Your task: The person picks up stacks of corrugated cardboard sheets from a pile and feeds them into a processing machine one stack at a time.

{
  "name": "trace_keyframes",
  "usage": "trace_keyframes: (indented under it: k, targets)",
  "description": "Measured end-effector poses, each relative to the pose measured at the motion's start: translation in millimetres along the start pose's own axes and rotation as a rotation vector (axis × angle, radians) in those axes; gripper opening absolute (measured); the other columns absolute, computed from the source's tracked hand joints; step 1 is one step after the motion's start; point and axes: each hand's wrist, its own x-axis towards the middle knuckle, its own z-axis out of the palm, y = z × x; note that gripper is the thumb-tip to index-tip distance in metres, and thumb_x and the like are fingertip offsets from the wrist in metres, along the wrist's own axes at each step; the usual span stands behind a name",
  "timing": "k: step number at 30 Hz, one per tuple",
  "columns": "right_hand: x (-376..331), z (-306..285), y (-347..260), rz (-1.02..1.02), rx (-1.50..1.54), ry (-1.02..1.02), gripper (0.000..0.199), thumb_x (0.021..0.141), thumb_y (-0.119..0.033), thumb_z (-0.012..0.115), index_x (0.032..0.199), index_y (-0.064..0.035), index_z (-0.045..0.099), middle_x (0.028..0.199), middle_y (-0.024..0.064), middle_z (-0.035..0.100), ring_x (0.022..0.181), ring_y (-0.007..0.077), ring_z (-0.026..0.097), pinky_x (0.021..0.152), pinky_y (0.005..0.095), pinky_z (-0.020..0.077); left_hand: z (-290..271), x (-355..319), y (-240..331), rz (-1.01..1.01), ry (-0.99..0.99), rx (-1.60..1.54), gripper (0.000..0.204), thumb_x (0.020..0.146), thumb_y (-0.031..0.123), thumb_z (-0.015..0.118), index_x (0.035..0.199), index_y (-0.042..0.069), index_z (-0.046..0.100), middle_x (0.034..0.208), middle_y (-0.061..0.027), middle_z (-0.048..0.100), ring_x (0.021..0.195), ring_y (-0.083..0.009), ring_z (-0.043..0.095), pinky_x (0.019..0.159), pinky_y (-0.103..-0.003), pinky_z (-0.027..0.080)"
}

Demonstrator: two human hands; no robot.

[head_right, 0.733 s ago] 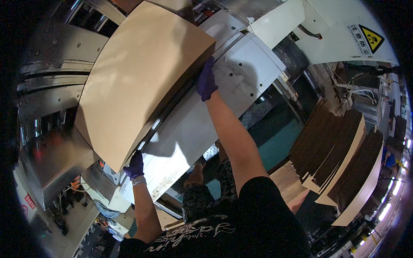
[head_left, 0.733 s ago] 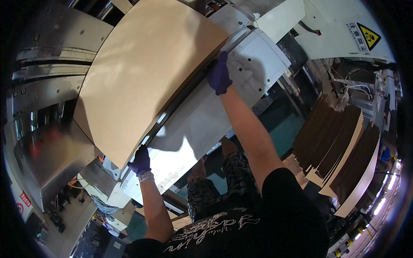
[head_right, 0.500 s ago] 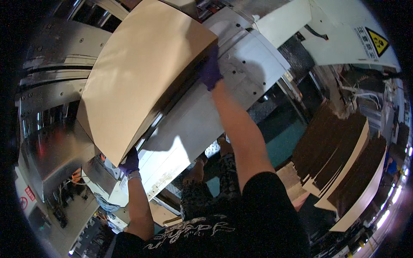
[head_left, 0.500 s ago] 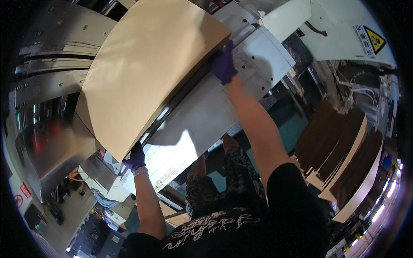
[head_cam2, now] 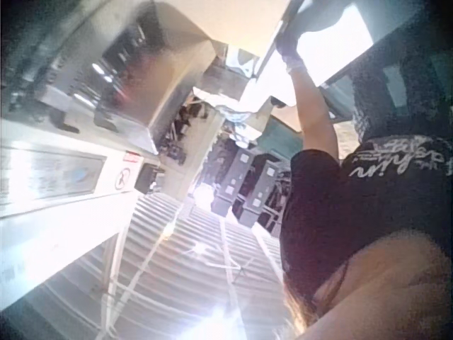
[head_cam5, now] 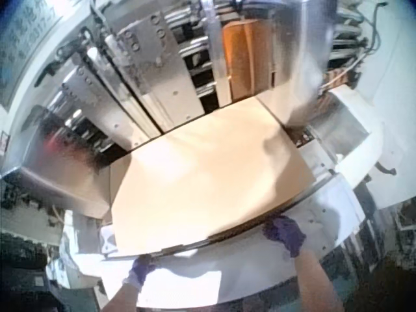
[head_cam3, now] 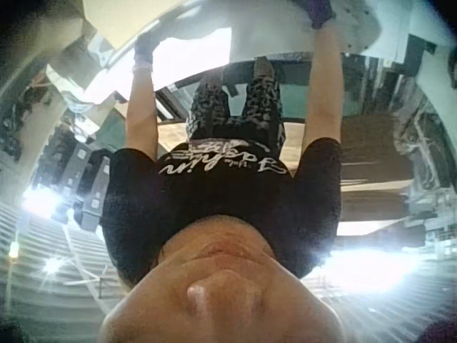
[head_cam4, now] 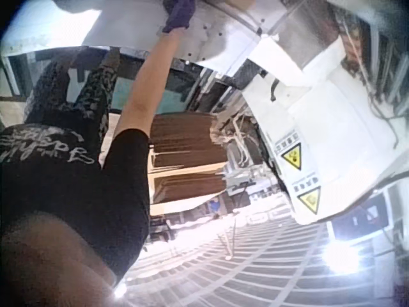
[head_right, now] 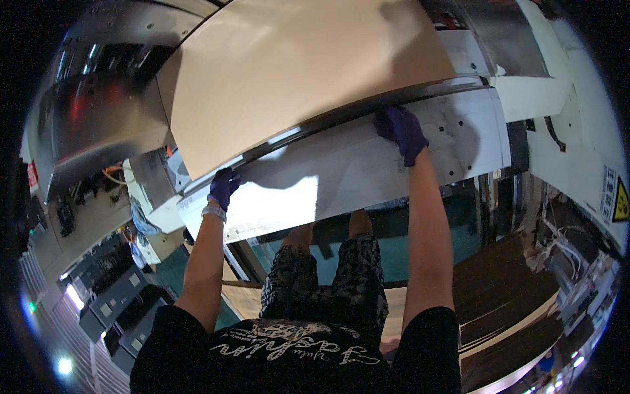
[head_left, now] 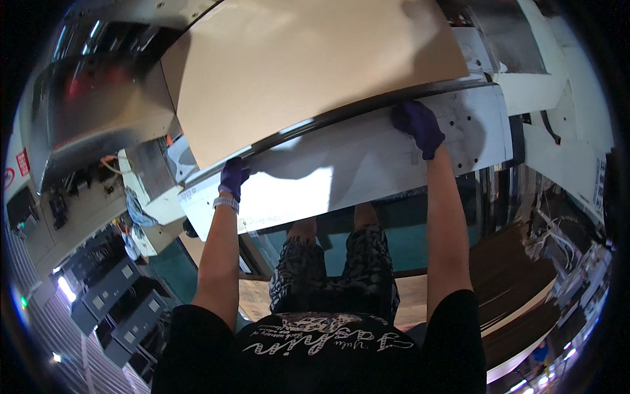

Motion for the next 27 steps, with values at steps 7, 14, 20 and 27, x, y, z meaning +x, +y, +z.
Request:
trace_keyframes:
  k: [7,14,20,27]
  targets:
    - [57.5,-1.9,8.0,-0.426,-0.787,0.133,0.031,0.092,-0.022,0.050,0.108,0.0029,0.057,0.100,0.0135,0.064,0.089,0.0218,0.060,0.080,0.0314,0.0459,7.4,28.9,10.6,0.531,-0.144,0.586,0.014,0.083,0.020,0.055,0.085,0.006,0.056,0.075,-0.0129,0.058,0.071,-0.0302,0.056,0.065,-0.039,0.046]
    - [-44.9,31.1,-6.6,-0.380,0.175,0.163,0.019,0.092,-0.017,0.053,0.103,-0.0024,0.059,0.083,0.0082,0.062,0.072,0.0163,0.057,0.065,0.0313,0.0481,5.3,1.9,-5.6,0.209,-0.067,-0.108,0.020,0.091,0.016,0.053,0.107,0.005,0.056,0.099,-0.0067,0.061,0.087,-0.0174,0.061,0.073,-0.031,0.054]
    - [-165.1,-58.5,111.1,-0.321,0.363,0.939,0.035,0.092,-0.015,0.053,0.125,-0.0028,0.050,0.118,0.0100,0.054,0.104,0.0187,0.052,0.090,0.0324,0.0430,9.6,-85.8,-43.5,0.478,0.000,0.169,0.022,0.092,0.009,0.052,0.113,0.006,0.057,0.097,-0.0013,0.059,0.079,-0.0095,0.054,0.069,-0.024,0.045]
    - [-105.5,-157.1,232.1,-0.106,-0.898,0.941,0.048,0.091,-0.012,0.047,0.136,0.0005,0.036,0.139,0.0189,0.040,0.129,0.0352,0.035,0.109,0.0408,0.0270,24.3,-204.3,-112.5,-0.146,-0.665,0.911,0.034,0.092,0.019,0.050,0.121,0.003,0.053,0.114,-0.0131,0.057,0.107,-0.0231,0.053,0.093,-0.033,0.042]
